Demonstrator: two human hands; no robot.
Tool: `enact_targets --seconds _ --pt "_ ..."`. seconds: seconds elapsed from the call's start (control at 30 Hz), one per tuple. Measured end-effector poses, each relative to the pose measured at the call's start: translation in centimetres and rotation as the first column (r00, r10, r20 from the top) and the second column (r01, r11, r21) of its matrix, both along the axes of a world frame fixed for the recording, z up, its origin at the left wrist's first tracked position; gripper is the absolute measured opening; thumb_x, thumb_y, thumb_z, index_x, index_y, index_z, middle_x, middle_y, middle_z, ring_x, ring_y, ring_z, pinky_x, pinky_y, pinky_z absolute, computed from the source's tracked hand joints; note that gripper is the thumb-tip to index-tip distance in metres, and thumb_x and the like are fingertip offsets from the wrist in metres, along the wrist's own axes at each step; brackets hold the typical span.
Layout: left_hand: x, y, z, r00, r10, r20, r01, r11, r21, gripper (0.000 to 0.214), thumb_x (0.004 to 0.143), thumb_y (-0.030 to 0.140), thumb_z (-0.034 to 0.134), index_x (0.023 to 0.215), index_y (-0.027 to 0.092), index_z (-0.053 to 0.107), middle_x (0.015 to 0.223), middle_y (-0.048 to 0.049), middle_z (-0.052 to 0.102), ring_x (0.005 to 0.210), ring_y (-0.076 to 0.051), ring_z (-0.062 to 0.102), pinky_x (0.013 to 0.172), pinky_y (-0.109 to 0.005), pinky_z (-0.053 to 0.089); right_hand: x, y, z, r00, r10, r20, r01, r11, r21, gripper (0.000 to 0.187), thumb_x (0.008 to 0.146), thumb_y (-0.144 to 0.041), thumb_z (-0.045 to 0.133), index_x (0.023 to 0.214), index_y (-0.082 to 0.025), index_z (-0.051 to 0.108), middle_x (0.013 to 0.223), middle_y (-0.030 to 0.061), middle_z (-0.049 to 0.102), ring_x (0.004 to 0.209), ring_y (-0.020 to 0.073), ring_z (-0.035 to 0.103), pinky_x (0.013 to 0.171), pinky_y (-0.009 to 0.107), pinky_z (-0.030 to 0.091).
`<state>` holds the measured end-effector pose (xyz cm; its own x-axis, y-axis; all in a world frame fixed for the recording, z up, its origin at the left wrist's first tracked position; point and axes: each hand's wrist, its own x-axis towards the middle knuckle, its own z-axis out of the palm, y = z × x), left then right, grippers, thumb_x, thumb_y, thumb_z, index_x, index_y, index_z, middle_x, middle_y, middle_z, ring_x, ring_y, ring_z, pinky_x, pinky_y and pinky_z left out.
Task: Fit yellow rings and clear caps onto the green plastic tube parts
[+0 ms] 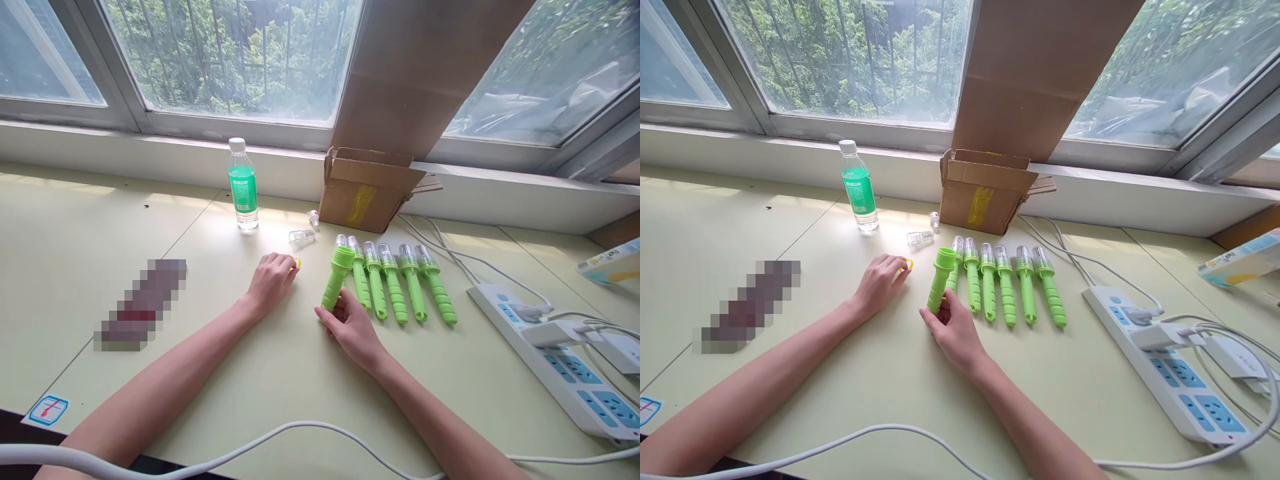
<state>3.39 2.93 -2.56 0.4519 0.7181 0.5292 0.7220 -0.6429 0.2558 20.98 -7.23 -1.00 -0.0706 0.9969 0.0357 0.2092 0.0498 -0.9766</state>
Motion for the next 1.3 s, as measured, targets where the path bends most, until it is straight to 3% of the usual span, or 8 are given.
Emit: enact_targets --seconds 0.17,0.3,0.5,0.7,0.87,1.3 --pt "0.0 -0.2 0.0 0.993 -0.027 0.118 0.025 1.000 0.012 0.010 0.089 0.022 0.047 0.094 0.020 0.056 0.096 -0.0046 0.068 0.090 -0.019 0.060 0.080 -0.034 0.046 0.3 -0.3 0.1 0.990 -0.058 0.126 0.048 0.996 0.078 0.014 0.083 -0.031 0.054 0.092 -0.022 0.047 0.069 -0.0019 0.049 0.055 0.0135 0.046 0.048 0.027 0.037" --pt "0.0 -0.3 -0.2 0.970 -0.049 0.239 0.050 0.999 0.003 0.009 0.089 0.022 0.049 0.092 0.020 0.057 0.090 -0.0033 0.069 0.084 -0.018 0.063 0.080 -0.033 0.047 0.8 -0.4 0.2 0.929 -0.165 0.331 0.107 0.977 0.187 0.009 0.077 -0.021 0.052 0.078 -0.022 0.043 0.061 -0.0046 0.041 0.050 0.0118 0.037 0.047 0.026 0.031" --pt "0.2 -0.7 -0.2 0.936 -0.026 0.352 0.036 0.999 -0.022 0.009 0.084 0.016 0.051 0.086 0.021 0.059 0.081 -0.0011 0.068 0.077 -0.016 0.062 0.074 -0.030 0.048 1.0 -0.4 0.3 0.847 -0.179 0.500 0.094 0.977 0.190 0.017 0.071 -0.014 0.047 0.069 -0.023 0.034 0.051 -0.0076 0.025 0.044 0.0109 0.026 0.044 0.025 0.021" --pt "0.4 -1.2 0.4 0.904 -0.003 0.428 0.054 0.993 -0.106 0.013 0.081 0.013 0.049 0.084 0.021 0.059 0.079 -0.0003 0.067 0.074 -0.015 0.063 0.069 -0.028 0.049 1.0 -0.5 0.1 0.820 -0.159 0.550 0.067 0.981 0.184 0.015 0.070 -0.015 0.046 0.071 -0.024 0.034 0.051 -0.0074 0.025 0.044 0.0117 0.027 0.044 0.025 0.020" --pt "0.3 -1.0 1.0 0.822 0.068 0.565 0.076 0.971 -0.227 0.003 0.081 0.023 0.057 0.083 0.022 0.059 0.075 0.0006 0.067 0.071 -0.015 0.065 0.063 -0.025 0.049 1.2 -0.3 0.1 0.778 -0.176 0.603 0.082 0.980 0.182 0.012 0.071 -0.017 0.046 0.074 -0.024 0.037 0.049 -0.0071 0.028 0.043 0.0124 0.031 0.044 0.025 0.020" --pt "0.2 -0.1 0.6 0.627 0.189 0.756 0.244 0.874 -0.420 0.022 0.073 0.035 0.068 0.084 0.018 0.058 0.073 -0.0018 0.066 0.070 -0.015 0.064 0.069 -0.030 0.052 1.2 -0.2 0.0 0.676 -0.145 0.723 0.038 0.986 0.162 0.008 0.073 -0.017 0.046 0.078 -0.023 0.045 0.048 -0.0064 0.038 0.044 0.0136 0.038 0.047 0.024 0.022"
